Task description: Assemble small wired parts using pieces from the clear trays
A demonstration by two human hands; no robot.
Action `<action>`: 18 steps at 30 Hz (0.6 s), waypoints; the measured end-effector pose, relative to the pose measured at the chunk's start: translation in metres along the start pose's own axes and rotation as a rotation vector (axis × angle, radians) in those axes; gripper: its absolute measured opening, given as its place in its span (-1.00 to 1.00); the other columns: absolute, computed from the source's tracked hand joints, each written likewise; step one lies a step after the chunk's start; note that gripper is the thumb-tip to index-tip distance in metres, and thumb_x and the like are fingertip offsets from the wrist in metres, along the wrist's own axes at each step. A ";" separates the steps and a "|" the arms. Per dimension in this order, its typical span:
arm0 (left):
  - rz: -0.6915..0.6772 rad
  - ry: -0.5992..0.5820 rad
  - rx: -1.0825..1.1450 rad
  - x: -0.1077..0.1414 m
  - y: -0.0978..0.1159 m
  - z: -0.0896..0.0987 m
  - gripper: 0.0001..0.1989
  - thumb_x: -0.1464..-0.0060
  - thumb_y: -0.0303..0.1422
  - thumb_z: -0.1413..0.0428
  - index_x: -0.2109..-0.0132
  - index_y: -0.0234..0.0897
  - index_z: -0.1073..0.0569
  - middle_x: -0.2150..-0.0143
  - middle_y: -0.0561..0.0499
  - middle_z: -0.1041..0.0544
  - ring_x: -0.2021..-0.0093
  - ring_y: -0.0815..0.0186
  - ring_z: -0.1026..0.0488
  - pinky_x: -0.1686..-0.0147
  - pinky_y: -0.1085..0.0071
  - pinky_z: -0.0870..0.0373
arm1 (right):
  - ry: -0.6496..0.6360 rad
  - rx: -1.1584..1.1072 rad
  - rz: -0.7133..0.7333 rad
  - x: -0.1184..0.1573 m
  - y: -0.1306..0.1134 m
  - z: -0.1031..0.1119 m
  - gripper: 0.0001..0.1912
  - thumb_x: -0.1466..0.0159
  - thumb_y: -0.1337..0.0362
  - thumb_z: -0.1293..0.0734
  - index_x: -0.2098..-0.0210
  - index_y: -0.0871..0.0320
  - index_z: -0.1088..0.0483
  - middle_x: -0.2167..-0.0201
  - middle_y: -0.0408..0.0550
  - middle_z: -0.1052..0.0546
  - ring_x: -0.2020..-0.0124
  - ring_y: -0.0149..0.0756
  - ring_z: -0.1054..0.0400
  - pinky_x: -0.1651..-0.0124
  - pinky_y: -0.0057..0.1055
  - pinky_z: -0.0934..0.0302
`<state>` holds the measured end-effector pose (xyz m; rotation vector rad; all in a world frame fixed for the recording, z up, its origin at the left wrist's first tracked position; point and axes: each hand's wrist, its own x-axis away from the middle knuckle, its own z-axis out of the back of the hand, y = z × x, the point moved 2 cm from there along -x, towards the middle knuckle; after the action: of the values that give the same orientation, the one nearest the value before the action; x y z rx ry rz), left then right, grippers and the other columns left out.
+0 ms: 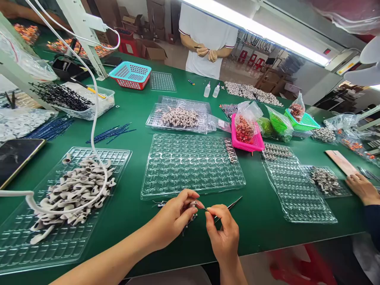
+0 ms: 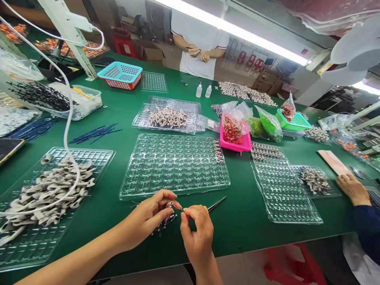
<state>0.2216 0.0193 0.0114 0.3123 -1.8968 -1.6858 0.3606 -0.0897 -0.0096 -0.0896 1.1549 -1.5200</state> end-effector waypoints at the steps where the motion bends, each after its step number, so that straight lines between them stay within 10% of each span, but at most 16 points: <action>1: -0.004 0.003 0.001 0.000 0.000 0.000 -0.78 -0.29 -0.28 0.03 -0.04 -0.21 -0.22 0.02 -0.10 -0.52 0.20 0.28 -0.42 0.17 0.31 -0.36 | 0.001 -0.001 -0.002 0.000 0.000 0.000 -0.82 -0.30 0.47 -0.28 0.16 0.09 -0.37 0.35 -0.11 -0.52 0.32 -0.33 -0.45 0.26 -0.37 -0.32; 18: -0.248 0.155 -0.361 -0.003 -0.002 0.006 -0.80 -0.24 -0.38 0.02 0.11 -0.21 -0.49 0.14 -0.02 -0.59 0.19 0.28 -0.53 0.17 0.36 -0.45 | -0.062 -0.021 -0.070 0.002 0.002 0.000 -0.88 -0.29 0.44 -0.27 0.22 0.10 -0.34 0.38 -0.14 -0.47 0.36 -0.36 -0.39 0.25 -0.37 -0.26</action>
<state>0.2204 0.0252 0.0082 0.5312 -1.4542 -2.0600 0.3614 -0.0905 -0.0120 -0.1915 1.1286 -1.5564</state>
